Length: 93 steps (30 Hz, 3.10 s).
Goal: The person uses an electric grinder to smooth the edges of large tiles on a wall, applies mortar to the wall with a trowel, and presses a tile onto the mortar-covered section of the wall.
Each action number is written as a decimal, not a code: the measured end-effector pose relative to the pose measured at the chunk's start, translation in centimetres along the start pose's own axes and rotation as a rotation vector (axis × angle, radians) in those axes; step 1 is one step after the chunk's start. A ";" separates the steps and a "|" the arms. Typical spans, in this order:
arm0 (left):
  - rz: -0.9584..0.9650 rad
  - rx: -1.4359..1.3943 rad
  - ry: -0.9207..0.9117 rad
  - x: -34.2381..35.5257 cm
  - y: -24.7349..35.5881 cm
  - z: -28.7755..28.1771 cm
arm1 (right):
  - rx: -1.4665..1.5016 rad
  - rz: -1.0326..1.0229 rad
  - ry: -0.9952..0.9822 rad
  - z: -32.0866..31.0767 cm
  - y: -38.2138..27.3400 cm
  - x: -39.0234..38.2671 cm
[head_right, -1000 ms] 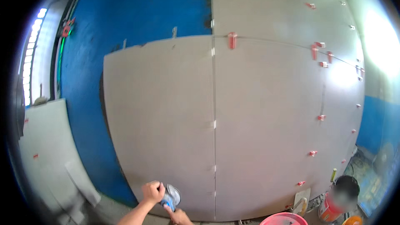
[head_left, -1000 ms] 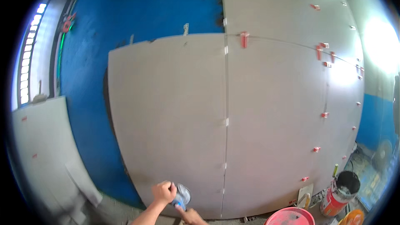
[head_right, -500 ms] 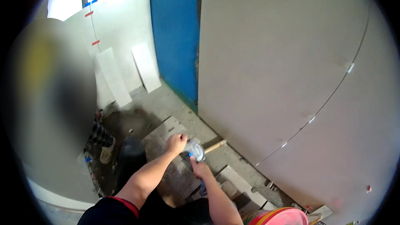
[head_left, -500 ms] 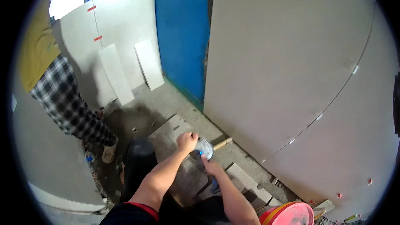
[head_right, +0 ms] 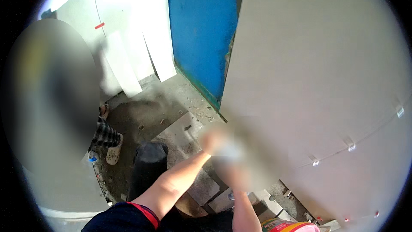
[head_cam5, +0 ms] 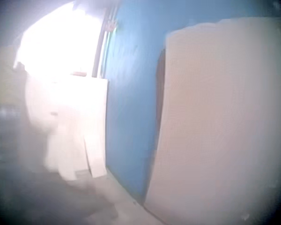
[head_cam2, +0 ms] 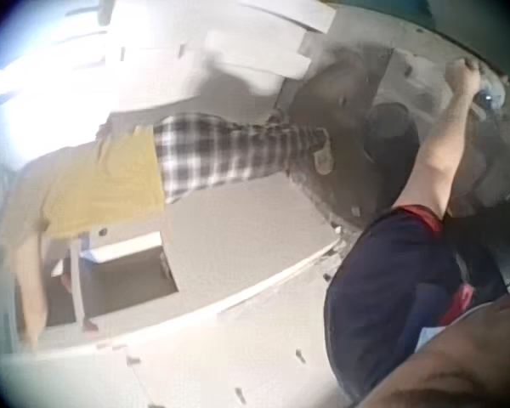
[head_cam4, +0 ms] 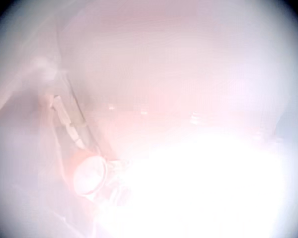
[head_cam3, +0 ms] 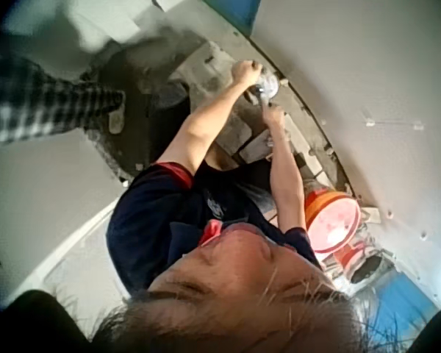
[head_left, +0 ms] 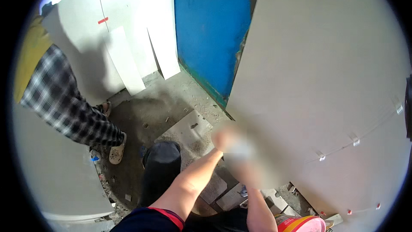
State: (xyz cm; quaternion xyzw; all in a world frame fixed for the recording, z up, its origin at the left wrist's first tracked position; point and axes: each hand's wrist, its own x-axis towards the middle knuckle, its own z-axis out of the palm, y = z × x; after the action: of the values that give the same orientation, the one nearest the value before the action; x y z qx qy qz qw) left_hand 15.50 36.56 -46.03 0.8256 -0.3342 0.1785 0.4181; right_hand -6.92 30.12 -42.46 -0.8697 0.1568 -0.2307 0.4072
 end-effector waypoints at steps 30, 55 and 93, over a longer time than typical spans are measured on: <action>-0.177 -1.059 -0.017 20.0 9.4 5.1 | -0.779 0.412 0.113 -7.4 -3.4 20.1; -0.497 -1.066 -0.080 18.1 1.7 8.9 | -0.923 0.443 0.020 -3.7 0.7 19.3; -0.095 -0.731 -0.314 21.5 2.0 7.6 | -0.778 0.442 0.316 -2.6 0.4 22.5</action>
State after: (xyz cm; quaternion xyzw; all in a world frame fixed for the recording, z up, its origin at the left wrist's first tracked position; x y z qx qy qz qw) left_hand 29.51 20.93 -37.02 0.6543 -0.3970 -0.1001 0.6358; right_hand 10.68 17.86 -35.22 -0.8576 0.4730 -0.1922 0.0615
